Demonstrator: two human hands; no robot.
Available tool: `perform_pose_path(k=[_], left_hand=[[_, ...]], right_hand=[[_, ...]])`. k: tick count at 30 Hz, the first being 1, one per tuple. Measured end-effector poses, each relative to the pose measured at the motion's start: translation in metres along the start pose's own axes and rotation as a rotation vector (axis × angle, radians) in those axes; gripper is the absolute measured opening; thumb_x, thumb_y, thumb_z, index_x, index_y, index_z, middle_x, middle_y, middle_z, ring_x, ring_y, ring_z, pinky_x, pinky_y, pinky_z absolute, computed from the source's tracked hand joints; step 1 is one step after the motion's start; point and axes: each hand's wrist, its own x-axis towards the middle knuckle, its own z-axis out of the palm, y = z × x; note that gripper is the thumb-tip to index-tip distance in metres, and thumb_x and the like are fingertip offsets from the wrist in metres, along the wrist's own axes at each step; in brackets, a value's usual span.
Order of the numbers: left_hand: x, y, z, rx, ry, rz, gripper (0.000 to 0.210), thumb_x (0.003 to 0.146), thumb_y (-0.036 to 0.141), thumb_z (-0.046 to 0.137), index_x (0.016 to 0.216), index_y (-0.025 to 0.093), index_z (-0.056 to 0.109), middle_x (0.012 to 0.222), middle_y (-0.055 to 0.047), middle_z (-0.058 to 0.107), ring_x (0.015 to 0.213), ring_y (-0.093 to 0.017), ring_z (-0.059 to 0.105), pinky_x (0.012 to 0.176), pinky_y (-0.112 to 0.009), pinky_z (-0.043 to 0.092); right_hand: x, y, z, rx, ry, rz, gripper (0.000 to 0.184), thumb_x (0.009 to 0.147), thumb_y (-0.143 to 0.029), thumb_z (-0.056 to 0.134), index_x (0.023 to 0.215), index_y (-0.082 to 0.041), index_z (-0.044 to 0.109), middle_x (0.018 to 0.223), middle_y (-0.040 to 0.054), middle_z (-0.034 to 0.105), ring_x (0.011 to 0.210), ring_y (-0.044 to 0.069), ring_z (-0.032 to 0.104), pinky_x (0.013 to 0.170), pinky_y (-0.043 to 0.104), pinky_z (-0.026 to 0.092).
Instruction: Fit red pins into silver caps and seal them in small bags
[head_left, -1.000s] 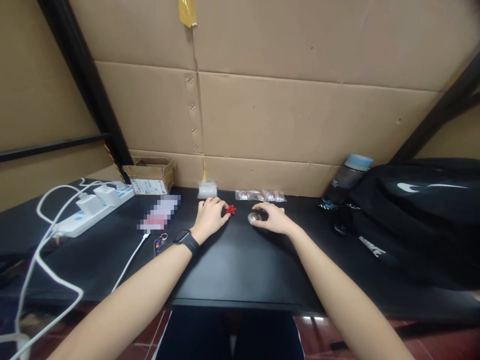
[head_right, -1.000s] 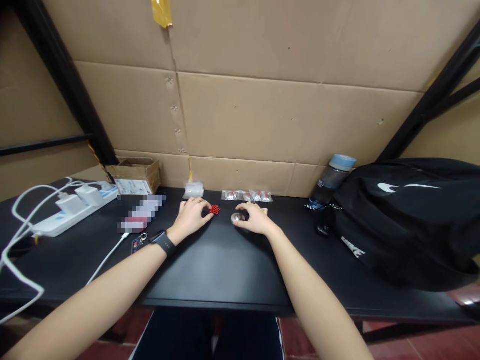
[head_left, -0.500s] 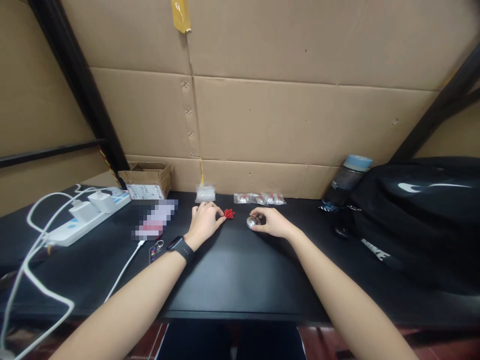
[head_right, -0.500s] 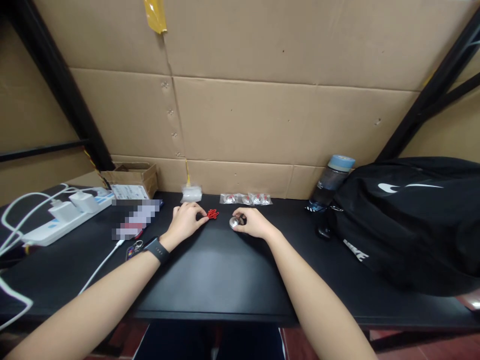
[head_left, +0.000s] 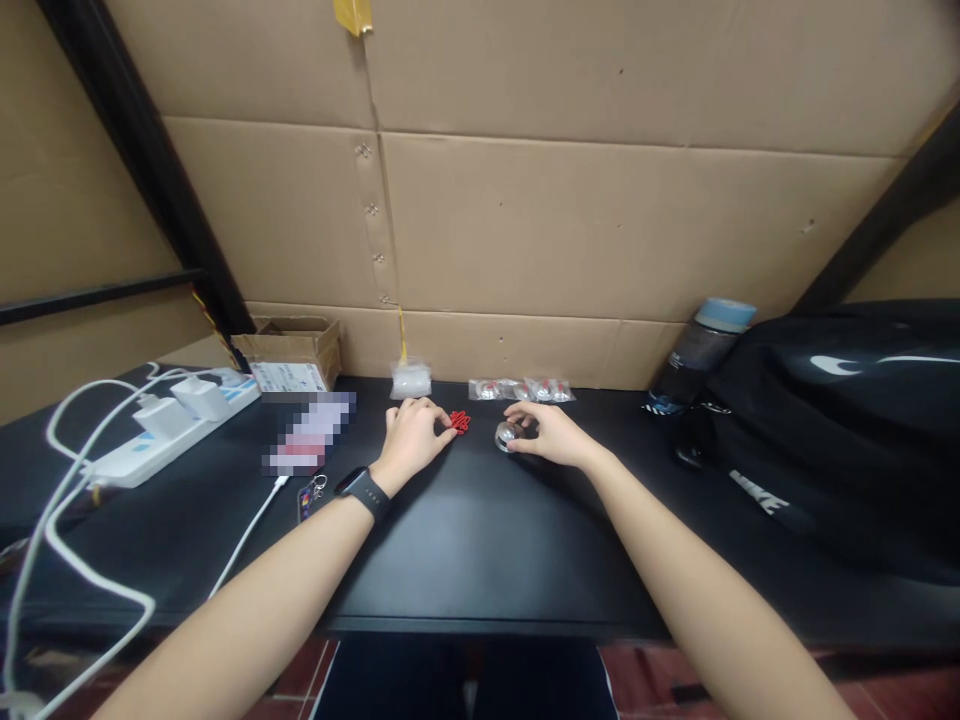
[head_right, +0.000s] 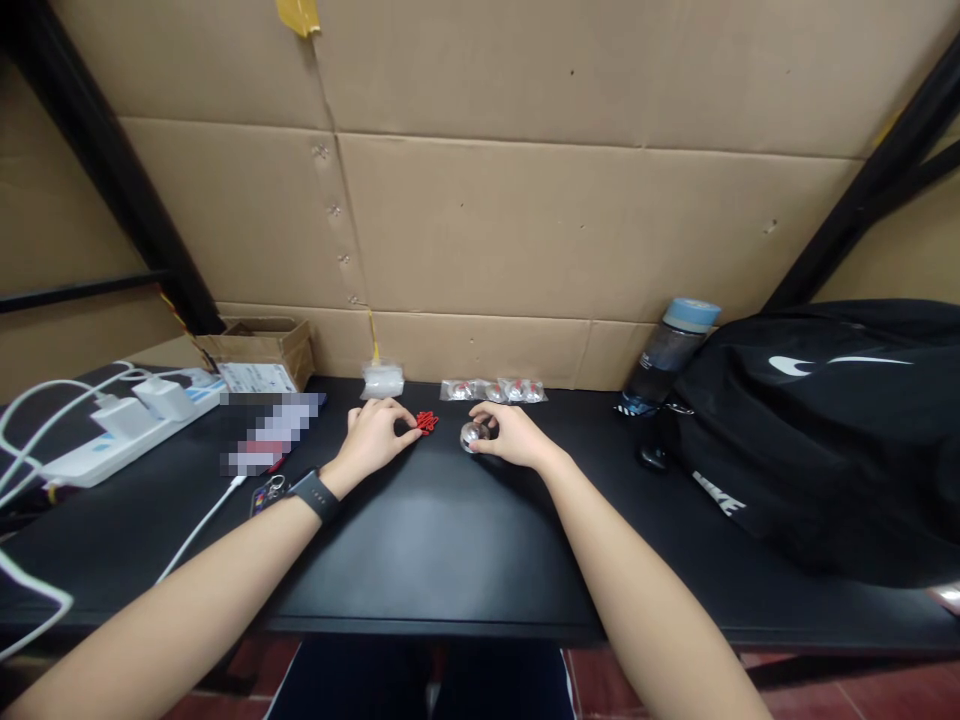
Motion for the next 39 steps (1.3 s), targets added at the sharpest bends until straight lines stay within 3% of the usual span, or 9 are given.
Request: perform_pose_path(k=[7,14,19,25,33,39], left_hand=[[0.000,-0.002,0.000,0.015,-0.015,0.009,0.013,0.085,0.039,0.071,0.091,0.029,0.077,0.106,-0.006,0.069,0.109,-0.030,0.053,0.092,-0.044,0.036],[-0.002,-0.010,-0.009,0.041,-0.106,0.024,0.010,0.083,0.037,0.070,0.084,0.029,0.076,0.104,-0.005,0.071,0.107,-0.031,0.056,0.091,-0.045,0.037],[-0.005,-0.012,-0.023,-0.008,-0.176,0.182,0.010,0.088,0.034,0.064,0.087,0.028,0.073,0.107,-0.003,0.072,0.110,-0.027,0.058,0.092,-0.041,0.035],[-0.005,0.001,-0.032,-0.166,-0.134,0.230,0.010,0.091,0.029,0.058,0.094,0.025,0.067,0.101,0.002,0.075,0.096,-0.019,0.067,0.094,-0.036,0.038],[-0.006,0.009,-0.028,-0.241,-0.113,0.193,0.011,0.088,0.035,0.065,0.087,0.026,0.071,0.102,0.002,0.076,0.098,-0.021,0.068,0.095,-0.037,0.041],[-0.006,0.011,-0.030,-0.262,-0.049,0.148,0.015,0.088,0.038,0.070,0.099,0.030,0.075,0.108,0.000,0.077,0.106,-0.023,0.067,0.095,-0.038,0.041]], right_hand=[[-0.001,-0.002,-0.002,-0.003,0.003,-0.006,0.044,0.072,-0.030,0.083,0.114,-0.022,0.069,0.109,0.0057,0.074,0.092,0.020,0.066,0.083,0.033,0.050],[-0.001,0.000,-0.004,-0.023,0.001,-0.015,0.041,0.073,-0.029,0.082,0.111,-0.022,0.069,0.108,0.0052,0.074,0.091,0.020,0.065,0.082,0.032,0.049],[-0.002,-0.003,-0.006,-0.015,0.015,-0.022,0.041,0.073,-0.028,0.081,0.112,-0.022,0.070,0.107,0.0055,0.074,0.090,0.020,0.066,0.082,0.032,0.050],[-0.003,-0.012,-0.005,0.020,0.000,-0.048,0.041,0.075,-0.027,0.080,0.114,-0.024,0.068,0.107,0.0045,0.074,0.090,0.019,0.067,0.082,0.032,0.050],[-0.003,-0.019,-0.003,0.108,0.002,-0.065,0.044,0.074,-0.026,0.080,0.116,-0.024,0.067,0.109,0.0045,0.074,0.091,0.019,0.068,0.075,0.030,0.051],[-0.004,-0.023,0.002,0.272,0.004,-0.069,0.047,0.074,-0.026,0.079,0.119,-0.023,0.065,0.114,0.0070,0.072,0.094,0.019,0.068,0.074,0.030,0.054]])
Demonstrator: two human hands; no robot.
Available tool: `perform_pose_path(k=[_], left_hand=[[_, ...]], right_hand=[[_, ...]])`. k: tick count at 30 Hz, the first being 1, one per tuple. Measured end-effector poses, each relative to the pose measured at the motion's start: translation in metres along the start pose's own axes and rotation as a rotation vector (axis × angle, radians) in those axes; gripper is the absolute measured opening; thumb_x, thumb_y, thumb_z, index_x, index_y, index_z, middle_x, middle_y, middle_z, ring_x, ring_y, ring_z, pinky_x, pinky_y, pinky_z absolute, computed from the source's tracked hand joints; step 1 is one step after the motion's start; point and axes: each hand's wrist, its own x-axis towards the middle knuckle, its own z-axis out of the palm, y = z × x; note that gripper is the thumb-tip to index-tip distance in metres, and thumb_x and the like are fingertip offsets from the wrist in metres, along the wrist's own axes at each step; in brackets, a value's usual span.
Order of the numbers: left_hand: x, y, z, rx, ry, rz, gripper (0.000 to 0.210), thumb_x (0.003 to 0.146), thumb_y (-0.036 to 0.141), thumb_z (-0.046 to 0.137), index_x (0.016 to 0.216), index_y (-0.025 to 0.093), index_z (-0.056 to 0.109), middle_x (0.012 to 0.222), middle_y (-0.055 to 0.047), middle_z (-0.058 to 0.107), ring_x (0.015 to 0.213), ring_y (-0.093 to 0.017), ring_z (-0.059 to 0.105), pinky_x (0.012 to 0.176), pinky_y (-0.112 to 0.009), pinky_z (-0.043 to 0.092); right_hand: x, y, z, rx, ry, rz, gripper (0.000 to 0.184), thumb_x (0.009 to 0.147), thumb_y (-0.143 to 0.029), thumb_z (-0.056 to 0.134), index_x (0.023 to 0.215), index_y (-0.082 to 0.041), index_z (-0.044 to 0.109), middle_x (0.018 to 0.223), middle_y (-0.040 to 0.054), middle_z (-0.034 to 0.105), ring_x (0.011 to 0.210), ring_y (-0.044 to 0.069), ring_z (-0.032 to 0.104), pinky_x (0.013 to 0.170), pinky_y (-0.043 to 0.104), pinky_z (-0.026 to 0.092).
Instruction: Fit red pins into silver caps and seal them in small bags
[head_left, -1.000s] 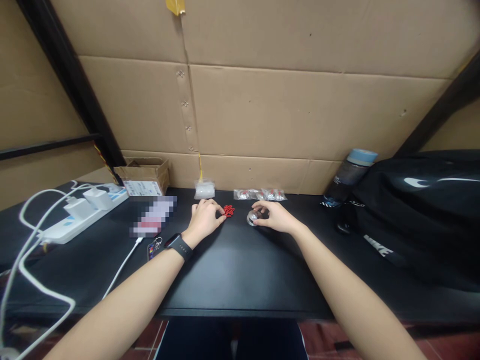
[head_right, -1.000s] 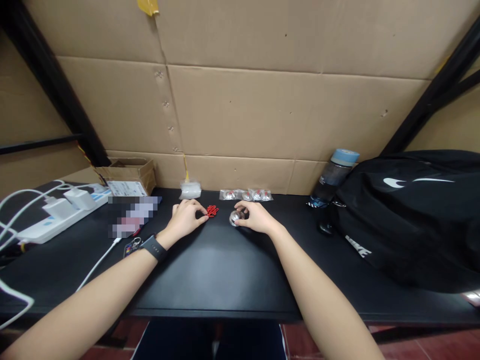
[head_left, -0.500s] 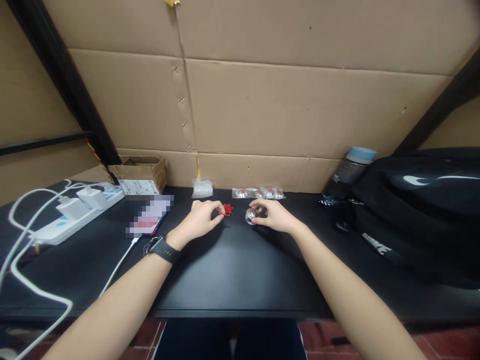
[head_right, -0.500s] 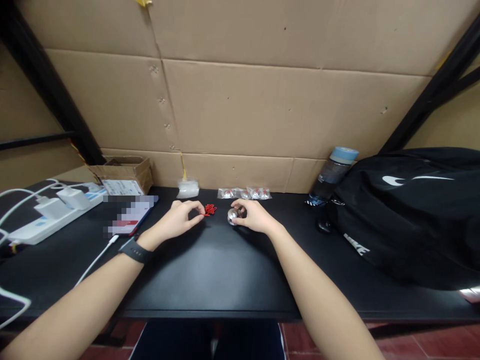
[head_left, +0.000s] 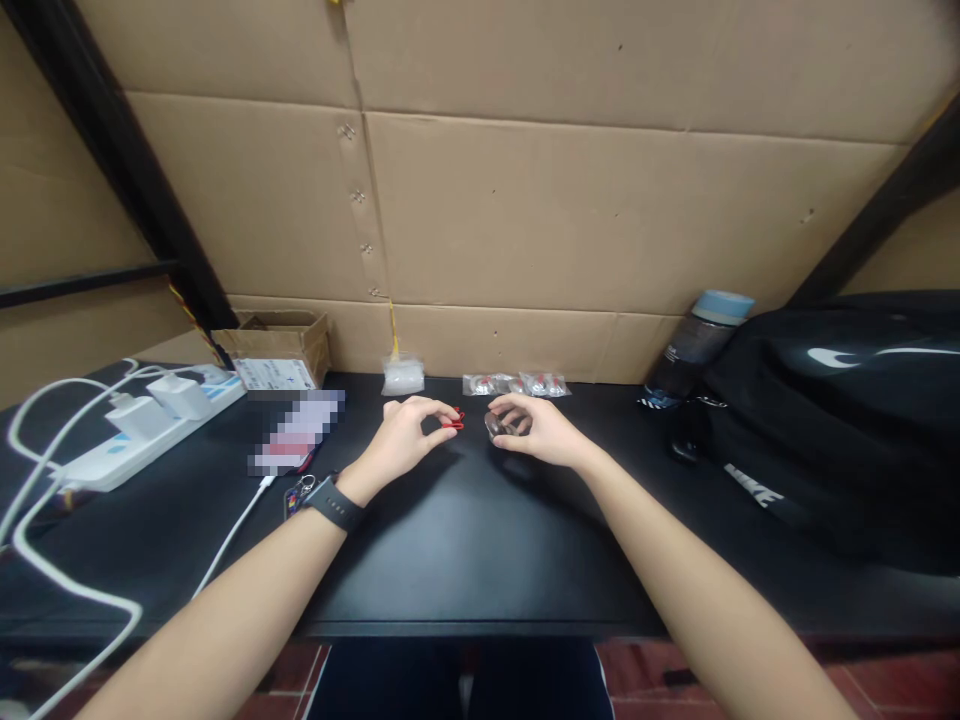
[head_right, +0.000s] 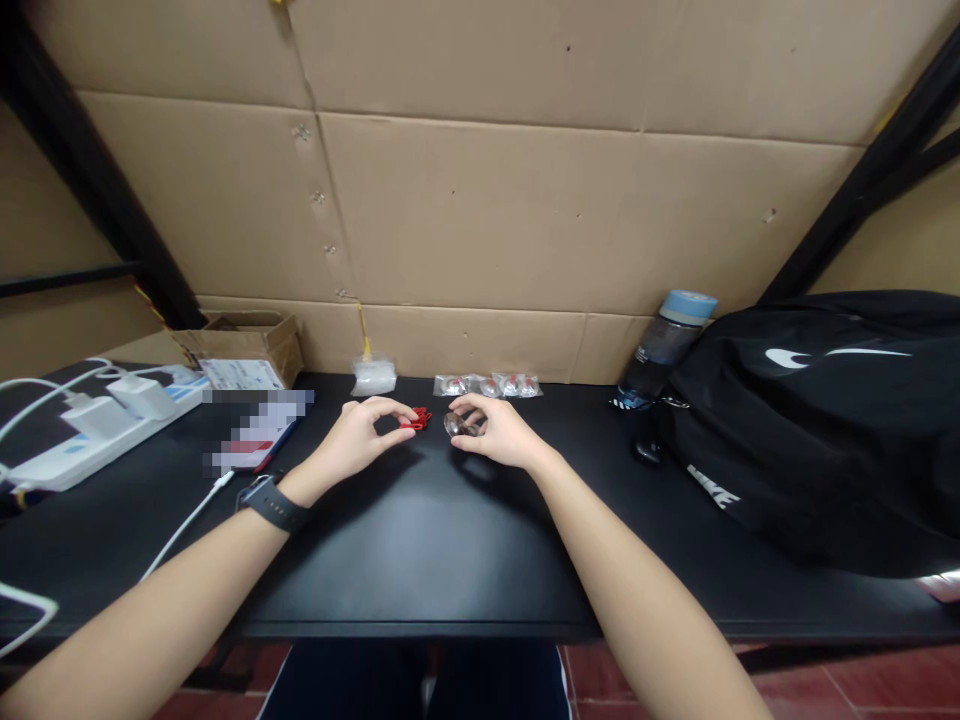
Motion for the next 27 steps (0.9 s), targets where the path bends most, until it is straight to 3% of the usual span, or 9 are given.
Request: perform_pose_path(k=[13,27], left_hand=[[-0.002,0.013,0.003,-0.071,0.151,0.016,0.011,0.090,0.036,0.069,0.089,0.029,0.077,0.111,-0.002,0.067,0.108,-0.022,0.061,0.097,-0.038,0.042],[-0.010,0.030,0.006,-0.075,0.224,0.014,0.011,0.091,0.032,0.066,0.091,0.026,0.075,0.122,-0.005,0.058,0.120,-0.026,0.054,0.104,-0.043,0.038]], right_hand=[[0.001,-0.027,0.031,0.417,0.114,-0.045,0.053,0.072,-0.028,0.085,0.119,-0.028,0.061,0.127,0.0074,0.065,0.108,0.022,0.068,0.085,0.035,0.057],[-0.001,-0.036,0.040,0.469,0.173,-0.091,0.053,0.069,-0.029,0.089,0.116,-0.027,0.065,0.121,0.0072,0.069,0.111,0.024,0.067,0.087,0.035,0.054]])
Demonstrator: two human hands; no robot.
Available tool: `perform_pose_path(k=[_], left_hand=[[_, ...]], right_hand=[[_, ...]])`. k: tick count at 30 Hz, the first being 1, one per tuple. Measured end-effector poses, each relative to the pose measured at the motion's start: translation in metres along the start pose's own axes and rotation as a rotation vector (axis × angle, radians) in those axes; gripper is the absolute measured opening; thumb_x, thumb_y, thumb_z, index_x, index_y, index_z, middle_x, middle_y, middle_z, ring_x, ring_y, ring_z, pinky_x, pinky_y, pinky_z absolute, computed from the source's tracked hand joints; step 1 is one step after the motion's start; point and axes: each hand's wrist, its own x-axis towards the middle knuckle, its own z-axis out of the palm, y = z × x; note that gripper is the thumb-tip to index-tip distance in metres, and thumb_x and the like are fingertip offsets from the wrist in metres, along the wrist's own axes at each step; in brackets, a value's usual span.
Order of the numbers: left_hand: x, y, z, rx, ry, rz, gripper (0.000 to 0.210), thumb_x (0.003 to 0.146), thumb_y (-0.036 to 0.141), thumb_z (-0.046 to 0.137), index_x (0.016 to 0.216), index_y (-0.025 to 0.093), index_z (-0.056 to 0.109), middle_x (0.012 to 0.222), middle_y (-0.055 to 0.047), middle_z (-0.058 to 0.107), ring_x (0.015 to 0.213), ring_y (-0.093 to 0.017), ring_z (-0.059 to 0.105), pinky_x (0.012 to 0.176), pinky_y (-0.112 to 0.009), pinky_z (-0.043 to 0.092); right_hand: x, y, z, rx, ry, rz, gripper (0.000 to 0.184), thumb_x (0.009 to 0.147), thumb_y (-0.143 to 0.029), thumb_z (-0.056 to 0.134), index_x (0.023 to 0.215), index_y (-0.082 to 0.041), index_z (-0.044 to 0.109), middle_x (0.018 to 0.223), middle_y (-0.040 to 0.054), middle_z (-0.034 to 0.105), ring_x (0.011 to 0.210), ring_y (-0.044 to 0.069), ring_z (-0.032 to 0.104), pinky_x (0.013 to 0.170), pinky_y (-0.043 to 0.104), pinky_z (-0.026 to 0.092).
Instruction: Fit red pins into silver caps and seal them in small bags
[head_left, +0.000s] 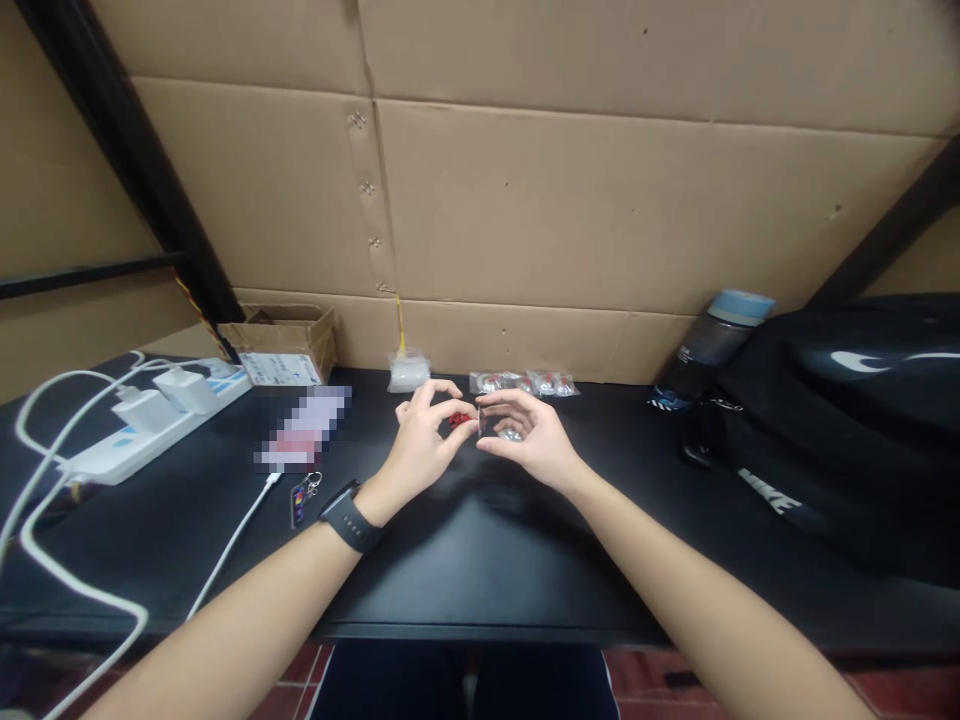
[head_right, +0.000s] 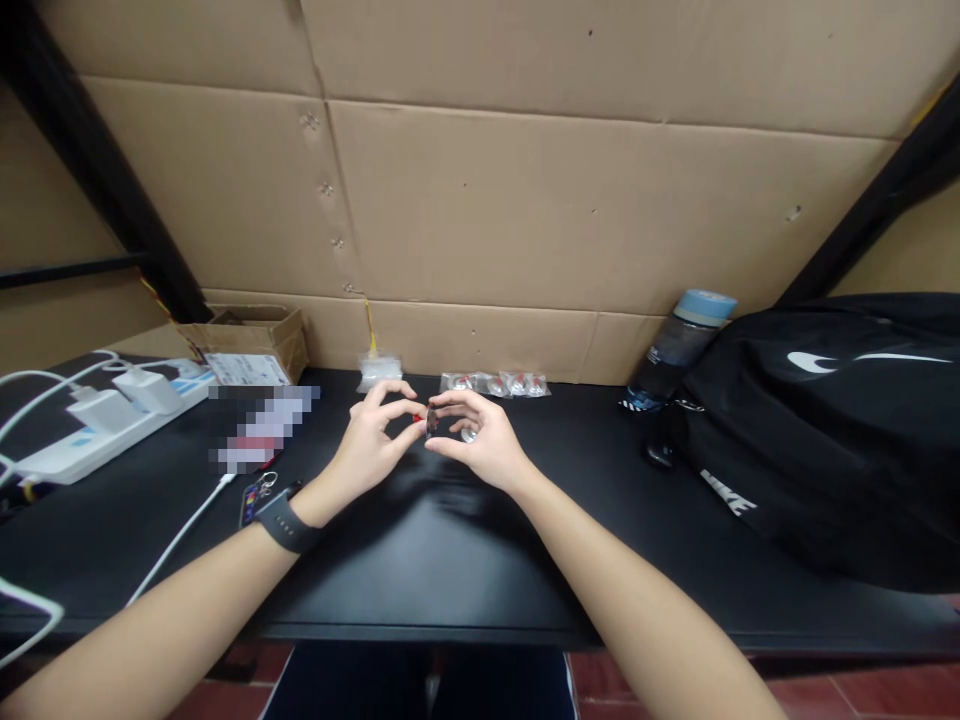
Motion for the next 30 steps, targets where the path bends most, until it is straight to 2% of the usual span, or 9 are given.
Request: perform_pose_path(k=[13,19,22,25,30], left_hand=[[-0.003,0.011,-0.003,0.104,0.172,0.097,0.005,0.087,0.025,0.071,0.089,0.026,0.075,0.117,-0.006,0.058,0.117,-0.027,0.055,0.098,-0.044,0.037],[-0.001,0.007,-0.002,0.120,0.189,0.068,0.006,0.088,0.027,0.071,0.090,0.027,0.076,0.115,-0.005,0.059,0.116,-0.026,0.057,0.098,-0.043,0.036],[0.001,0.003,-0.001,0.110,0.202,0.044,0.005,0.087,0.028,0.072,0.090,0.027,0.076,0.115,-0.005,0.060,0.115,-0.025,0.057,0.098,-0.042,0.037],[0.003,-0.001,-0.001,0.121,0.215,0.032,0.005,0.087,0.029,0.073,0.089,0.028,0.077,0.114,-0.005,0.060,0.114,-0.025,0.058,0.097,-0.042,0.037],[0.004,-0.002,0.001,0.123,0.216,0.035,0.005,0.086,0.027,0.074,0.088,0.029,0.078,0.112,-0.004,0.060,0.112,-0.025,0.058,0.097,-0.042,0.037]], right_hand=[[0.001,-0.002,0.005,0.037,0.084,0.035,0.052,0.065,-0.030,0.091,0.110,-0.025,0.065,0.122,0.0084,0.073,0.121,0.028,0.066,0.094,0.038,0.052],[0.000,-0.003,0.007,-0.041,0.080,0.056,0.063,0.075,-0.033,0.084,0.133,-0.029,0.061,0.131,0.0093,0.069,0.128,0.030,0.061,0.099,0.043,0.052],[-0.001,-0.005,0.008,-0.093,0.079,0.039,0.062,0.079,-0.032,0.080,0.137,-0.029,0.059,0.130,0.0094,0.069,0.126,0.029,0.062,0.095,0.041,0.053],[-0.001,-0.007,0.008,-0.112,0.101,0.031,0.058,0.077,-0.031,0.082,0.131,-0.027,0.060,0.120,0.0095,0.074,0.115,0.027,0.068,0.088,0.037,0.054],[0.001,-0.003,0.005,-0.044,0.111,0.046,0.039,0.088,-0.036,0.070,0.124,-0.024,0.061,0.110,0.0093,0.076,0.097,0.022,0.072,0.071,0.030,0.052]])
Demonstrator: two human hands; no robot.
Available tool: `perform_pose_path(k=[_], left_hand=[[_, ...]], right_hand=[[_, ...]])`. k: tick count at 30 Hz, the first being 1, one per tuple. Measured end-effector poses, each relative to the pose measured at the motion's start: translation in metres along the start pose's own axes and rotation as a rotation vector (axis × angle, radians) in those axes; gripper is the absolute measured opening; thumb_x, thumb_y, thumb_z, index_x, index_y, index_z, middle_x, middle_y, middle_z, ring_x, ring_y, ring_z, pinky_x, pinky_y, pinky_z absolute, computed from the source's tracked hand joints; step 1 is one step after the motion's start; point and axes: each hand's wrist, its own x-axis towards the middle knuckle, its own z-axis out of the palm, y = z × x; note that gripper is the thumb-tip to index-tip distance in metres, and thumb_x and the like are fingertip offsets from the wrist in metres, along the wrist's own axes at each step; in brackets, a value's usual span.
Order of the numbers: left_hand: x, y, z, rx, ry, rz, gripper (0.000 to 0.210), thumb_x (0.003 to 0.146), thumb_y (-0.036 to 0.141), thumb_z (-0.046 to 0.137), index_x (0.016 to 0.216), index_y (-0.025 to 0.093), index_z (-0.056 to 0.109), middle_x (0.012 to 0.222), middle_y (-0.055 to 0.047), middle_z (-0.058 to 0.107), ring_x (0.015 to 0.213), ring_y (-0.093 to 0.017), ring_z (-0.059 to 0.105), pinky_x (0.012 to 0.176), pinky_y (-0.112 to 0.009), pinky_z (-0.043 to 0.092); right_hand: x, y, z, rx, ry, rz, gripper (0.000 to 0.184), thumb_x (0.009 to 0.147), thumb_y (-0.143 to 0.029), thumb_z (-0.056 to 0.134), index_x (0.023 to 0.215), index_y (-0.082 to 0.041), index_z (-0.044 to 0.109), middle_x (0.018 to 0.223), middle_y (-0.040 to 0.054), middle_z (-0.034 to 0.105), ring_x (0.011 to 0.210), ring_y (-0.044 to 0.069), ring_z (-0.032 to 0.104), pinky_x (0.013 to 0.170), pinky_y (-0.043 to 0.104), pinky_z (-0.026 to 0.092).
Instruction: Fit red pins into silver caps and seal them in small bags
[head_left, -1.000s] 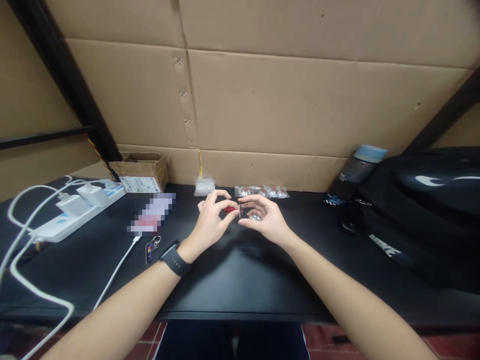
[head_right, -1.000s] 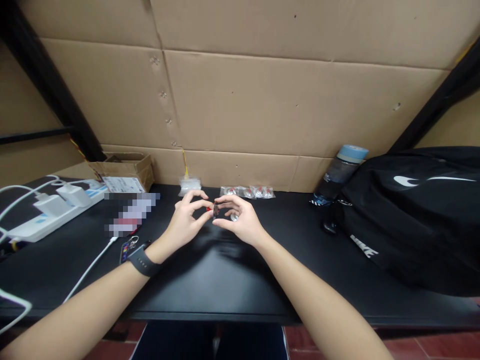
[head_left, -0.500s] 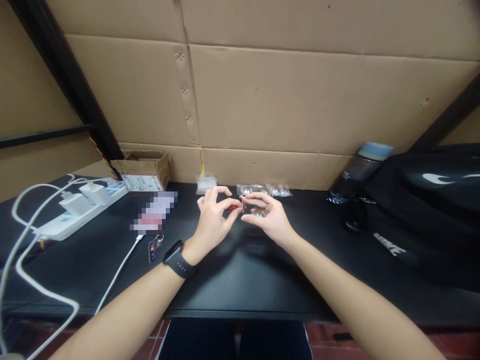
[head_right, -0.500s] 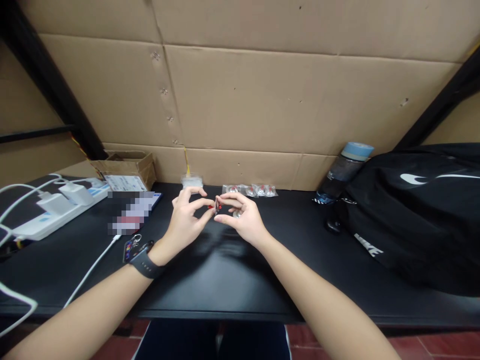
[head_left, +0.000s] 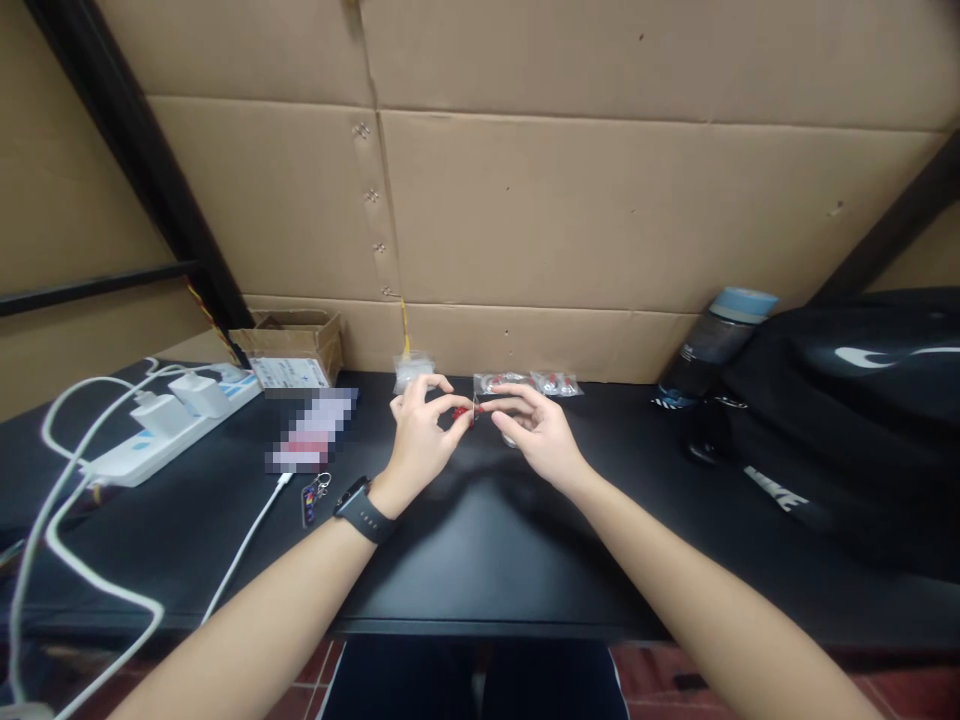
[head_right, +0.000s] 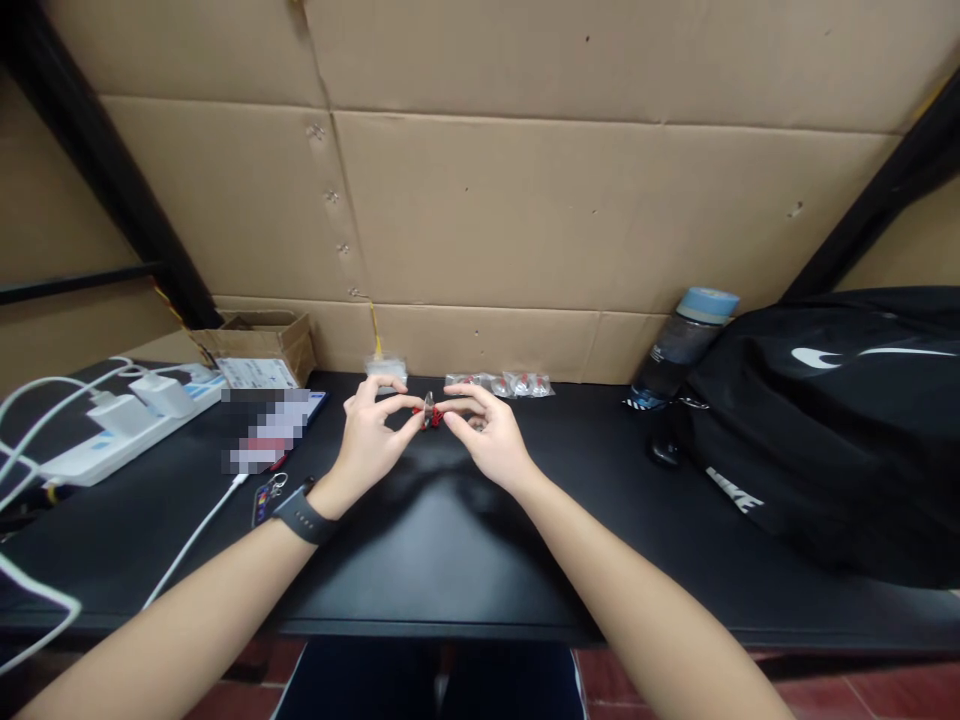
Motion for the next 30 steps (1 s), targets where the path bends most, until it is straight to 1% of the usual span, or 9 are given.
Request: perform_pose_path(k=[3,6,16,19,21,23,26,28,30], left_hand=[[-0.002,0.000,0.002,-0.016,-0.026,0.028,0.005,0.086,0.029,0.074,0.087,0.029,0.079,0.112,-0.004,0.060,0.113,-0.025,0.058,0.098,-0.043,0.038],[-0.003,-0.001,0.004,-0.028,-0.046,0.053,0.004,0.086,0.029,0.075,0.087,0.029,0.079,0.111,-0.004,0.059,0.112,-0.026,0.057,0.098,-0.044,0.038],[-0.005,-0.003,0.009,-0.062,-0.067,0.075,0.005,0.085,0.032,0.075,0.086,0.029,0.078,0.110,-0.004,0.058,0.111,-0.025,0.057,0.100,-0.044,0.040],[-0.003,-0.001,0.007,-0.127,-0.021,0.038,0.010,0.090,0.030,0.066,0.097,0.025,0.072,0.111,-0.005,0.059,0.112,-0.024,0.058,0.101,-0.042,0.041],[-0.001,-0.002,0.005,-0.178,-0.016,0.006,0.016,0.094,0.030,0.059,0.107,0.024,0.067,0.114,-0.006,0.059,0.115,-0.024,0.057,0.103,-0.041,0.042],[0.000,-0.004,0.003,-0.183,-0.094,-0.002,0.020,0.095,0.033,0.057,0.112,0.026,0.066,0.120,-0.006,0.058,0.119,-0.024,0.055,0.106,-0.043,0.040],[-0.002,-0.008,0.004,-0.117,-0.281,0.019,0.021,0.094,0.041,0.060,0.109,0.031,0.070,0.129,-0.005,0.056,0.127,-0.028,0.049,0.108,-0.049,0.035],[-0.004,-0.009,0.007,-0.070,-0.374,0.038,0.021,0.091,0.044,0.063,0.105,0.031,0.072,0.131,-0.005,0.056,0.129,-0.030,0.046,0.106,-0.052,0.035],[-0.005,-0.009,0.008,-0.033,-0.431,0.052,0.021,0.088,0.044,0.065,0.102,0.030,0.073,0.129,-0.005,0.058,0.128,-0.031,0.046,0.103,-0.052,0.037]], right_hand=[[0.002,0.005,0.000,0.004,0.022,-0.001,0.037,0.085,-0.032,0.072,0.120,-0.023,0.060,0.101,0.0068,0.076,0.088,0.019,0.071,0.066,0.028,0.049],[0.003,0.008,0.000,-0.028,0.037,-0.008,0.039,0.082,-0.029,0.073,0.119,-0.023,0.060,0.096,0.0052,0.076,0.085,0.019,0.070,0.064,0.027,0.047],[0.001,0.011,0.000,-0.265,0.060,-0.091,0.034,0.083,-0.021,0.065,0.117,-0.024,0.060,0.088,0.0012,0.074,0.074,0.015,0.063,0.065,0.026,0.045],[0.001,0.009,-0.003,-0.331,0.033,-0.134,0.039,0.085,-0.019,0.063,0.122,-0.025,0.054,0.088,-0.0002,0.073,0.072,0.014,0.061,0.067,0.026,0.046],[0.000,0.005,-0.005,-0.401,-0.013,-0.176,0.044,0.086,-0.015,0.061,0.127,-0.027,0.050,0.088,-0.0010,0.072,0.076,0.015,0.062,0.073,0.028,0.048],[-0.001,0.002,-0.006,-0.479,-0.072,-0.217,0.046,0.088,-0.012,0.057,0.130,-0.028,0.049,0.088,-0.0010,0.070,0.084,0.017,0.064,0.083,0.030,0.049],[-0.003,-0.001,-0.007,-0.574,-0.127,-0.258,0.048,0.089,-0.008,0.054,0.132,-0.029,0.049,0.094,0.0015,0.070,0.097,0.020,0.063,0.093,0.034,0.048],[-0.003,-0.002,-0.007,-0.622,-0.143,-0.281,0.049,0.089,-0.007,0.054,0.133,-0.029,0.049,0.098,0.0028,0.069,0.101,0.021,0.062,0.095,0.036,0.047],[-0.002,-0.003,-0.009,-0.659,-0.148,-0.295,0.048,0.090,-0.007,0.052,0.132,-0.029,0.049,0.098,0.0031,0.068,0.102,0.021,0.060,0.094,0.035,0.047]])
